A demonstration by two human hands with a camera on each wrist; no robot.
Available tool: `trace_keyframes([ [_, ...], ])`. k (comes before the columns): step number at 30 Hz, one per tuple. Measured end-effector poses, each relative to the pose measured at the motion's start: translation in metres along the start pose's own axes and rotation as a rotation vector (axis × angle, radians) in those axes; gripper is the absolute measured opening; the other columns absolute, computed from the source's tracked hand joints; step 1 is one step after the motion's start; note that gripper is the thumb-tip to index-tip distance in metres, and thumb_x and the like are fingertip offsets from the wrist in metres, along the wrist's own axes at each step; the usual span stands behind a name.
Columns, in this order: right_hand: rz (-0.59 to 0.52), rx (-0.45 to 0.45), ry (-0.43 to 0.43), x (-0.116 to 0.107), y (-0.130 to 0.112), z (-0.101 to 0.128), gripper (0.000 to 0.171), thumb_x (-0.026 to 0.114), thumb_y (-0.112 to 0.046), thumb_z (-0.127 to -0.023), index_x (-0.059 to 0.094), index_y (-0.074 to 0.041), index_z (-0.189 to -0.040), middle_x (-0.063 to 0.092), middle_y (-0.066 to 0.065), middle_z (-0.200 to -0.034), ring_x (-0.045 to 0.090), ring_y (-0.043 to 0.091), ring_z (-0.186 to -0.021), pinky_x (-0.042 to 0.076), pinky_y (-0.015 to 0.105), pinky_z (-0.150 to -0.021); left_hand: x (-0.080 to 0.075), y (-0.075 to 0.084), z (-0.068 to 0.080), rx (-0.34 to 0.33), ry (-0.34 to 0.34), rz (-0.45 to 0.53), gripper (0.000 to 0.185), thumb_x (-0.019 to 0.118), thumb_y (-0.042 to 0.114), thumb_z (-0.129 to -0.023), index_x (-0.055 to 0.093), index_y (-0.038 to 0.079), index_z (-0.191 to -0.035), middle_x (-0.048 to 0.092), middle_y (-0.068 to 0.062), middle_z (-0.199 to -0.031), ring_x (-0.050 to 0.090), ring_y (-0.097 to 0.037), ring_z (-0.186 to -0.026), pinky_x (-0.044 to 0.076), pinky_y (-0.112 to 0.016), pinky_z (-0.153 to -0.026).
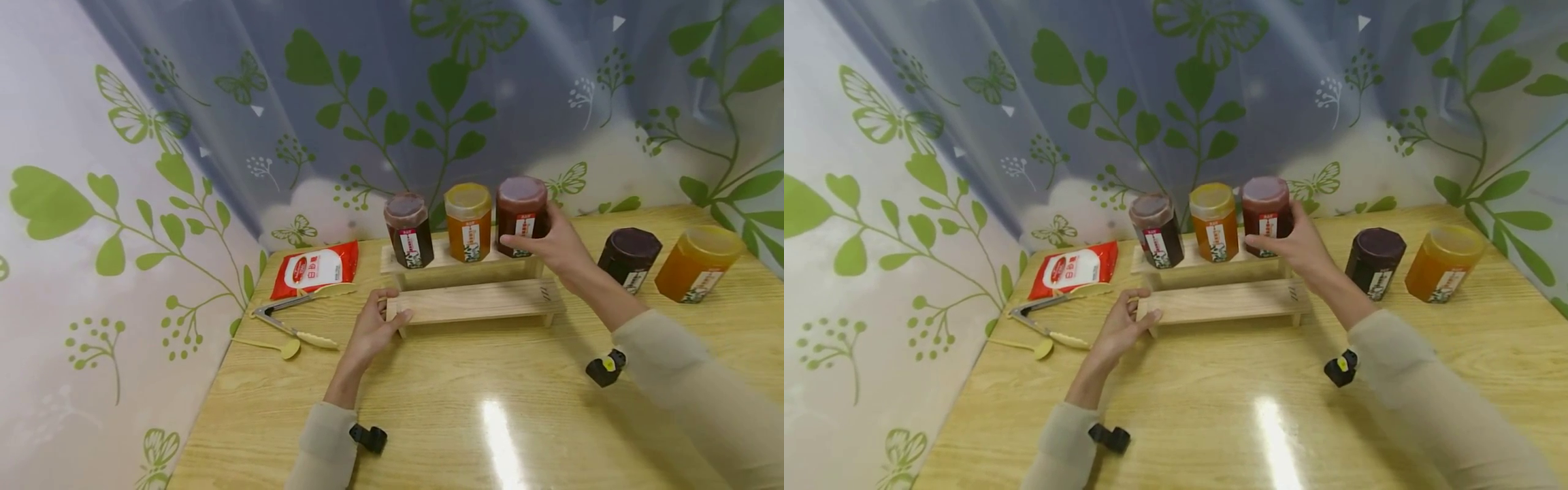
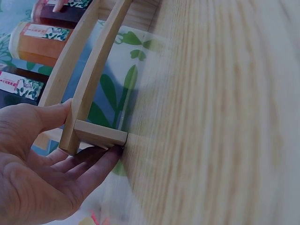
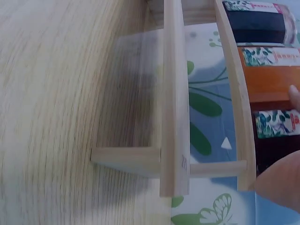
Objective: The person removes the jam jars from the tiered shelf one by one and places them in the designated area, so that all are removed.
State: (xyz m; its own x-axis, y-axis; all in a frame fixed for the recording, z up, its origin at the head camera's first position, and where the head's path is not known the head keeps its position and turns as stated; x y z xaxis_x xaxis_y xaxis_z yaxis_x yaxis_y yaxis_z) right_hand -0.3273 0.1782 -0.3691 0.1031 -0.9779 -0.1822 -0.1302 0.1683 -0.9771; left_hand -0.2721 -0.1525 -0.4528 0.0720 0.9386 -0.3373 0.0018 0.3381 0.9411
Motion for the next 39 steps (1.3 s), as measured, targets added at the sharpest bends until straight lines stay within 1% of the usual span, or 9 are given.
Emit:
trace_keyframes([
  [4,0.042,0.001,0.038,0.004,-0.003,0.001,0.090,0.082,-0.027,-0.093,0.026,-0.016,-0.163,0.042,0.014,-0.156,0.045,0.031,-0.139,0.044,0.047,-0.108,0.000,0.000,-0.001,0.009,0.002,0.001,0.044,0.073,0.012,-0.098,0.052,0.005,-0.136,0.061,-0.020,-0.140,0.058,-0.026,-0.123,0.046,-0.040,-0.099],
  [7,0.057,0.011,0.054,0.005,-0.005,0.002,0.091,0.082,-0.028,-0.092,0.027,-0.015,-0.162,0.041,0.017,-0.157,0.044,0.035,-0.141,0.040,0.055,-0.111,0.000,0.000,-0.001,0.016,0.003,0.000,0.044,0.073,0.012,-0.098,0.052,0.004,-0.136,0.061,-0.021,-0.140,0.058,-0.026,-0.121,0.047,-0.037,-0.095],
  [12,0.088,0.040,0.076,0.002,-0.005,0.005,0.090,0.084,-0.030,-0.091,0.030,-0.014,-0.162,0.044,0.017,-0.156,0.044,0.036,-0.141,0.041,0.055,-0.111,0.001,0.000,-0.001,0.017,-0.002,0.002,0.045,0.073,0.012,-0.098,0.051,0.004,-0.136,0.062,-0.021,-0.138,0.059,-0.025,-0.115,0.047,-0.030,-0.087],
  [15,0.105,0.053,0.084,0.000,-0.004,0.008,0.091,0.084,-0.033,-0.090,0.032,-0.014,-0.161,0.045,0.017,-0.155,0.044,0.036,-0.141,0.042,0.056,-0.110,0.002,0.001,-0.001,0.016,-0.005,0.005,0.045,0.074,0.012,-0.098,0.051,0.005,-0.137,0.062,-0.020,-0.138,0.059,-0.023,-0.113,0.047,-0.031,-0.086],
  [19,0.115,0.055,0.077,-0.004,-0.004,0.012,0.090,0.084,-0.033,-0.090,0.032,-0.014,-0.161,0.046,0.016,-0.153,0.044,0.035,-0.140,0.042,0.057,-0.110,0.001,0.003,0.000,0.014,-0.002,0.001,0.045,0.074,0.014,-0.098,0.052,0.007,-0.137,0.061,-0.019,-0.140,0.058,-0.024,-0.117,0.046,-0.038,-0.094],
  [22,0.117,0.056,0.067,-0.006,-0.003,0.016,0.090,0.084,-0.032,-0.090,0.032,-0.014,-0.161,0.046,0.016,-0.153,0.045,0.034,-0.139,0.042,0.055,-0.109,0.001,0.003,0.000,0.016,0.002,0.004,0.044,0.073,0.014,-0.099,0.052,0.006,-0.137,0.059,-0.020,-0.143,0.056,-0.028,-0.127,0.045,-0.045,-0.103],
  [25,0.113,0.064,0.059,-0.007,-0.002,0.020,0.088,0.084,-0.030,-0.091,0.033,-0.013,-0.161,0.046,0.016,-0.153,0.045,0.034,-0.139,0.042,0.054,-0.109,0.001,0.002,0.001,0.013,0.004,0.011,0.045,0.073,0.014,-0.099,0.052,0.006,-0.137,0.056,-0.021,-0.147,0.053,-0.030,-0.135,0.042,-0.049,-0.109],
  [33,0.176,0.085,0.055,-0.018,-0.002,0.034,0.093,0.085,-0.036,-0.089,0.032,-0.011,-0.162,0.045,0.021,-0.155,0.042,0.040,-0.141,0.038,0.063,-0.110,0.001,0.000,0.002,0.003,0.005,0.009,0.045,0.073,0.016,-0.099,0.052,0.006,-0.138,0.057,-0.021,-0.145,0.054,-0.031,-0.134,0.043,-0.049,-0.108],
  [39,0.207,0.113,0.064,-0.030,-0.001,0.048,0.097,0.086,-0.040,-0.087,0.031,-0.010,-0.162,0.044,0.020,-0.155,0.041,0.040,-0.139,0.037,0.063,-0.110,0.000,0.000,0.001,0.004,0.004,0.003,0.045,0.074,0.016,-0.098,0.052,0.006,-0.137,0.056,-0.021,-0.147,0.052,-0.032,-0.136,0.043,-0.049,-0.109],
])
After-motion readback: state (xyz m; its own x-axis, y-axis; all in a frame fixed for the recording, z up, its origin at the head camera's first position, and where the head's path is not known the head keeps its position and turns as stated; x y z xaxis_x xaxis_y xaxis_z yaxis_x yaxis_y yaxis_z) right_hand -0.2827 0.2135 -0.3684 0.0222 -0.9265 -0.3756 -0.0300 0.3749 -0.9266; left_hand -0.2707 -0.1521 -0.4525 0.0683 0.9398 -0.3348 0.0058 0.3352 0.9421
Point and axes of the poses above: each hand's wrist, its own z-axis away from the middle knuckle, its own x-axis out of the palm, y = z × x, the point moved 6 cm from there along -z, towards the middle knuckle
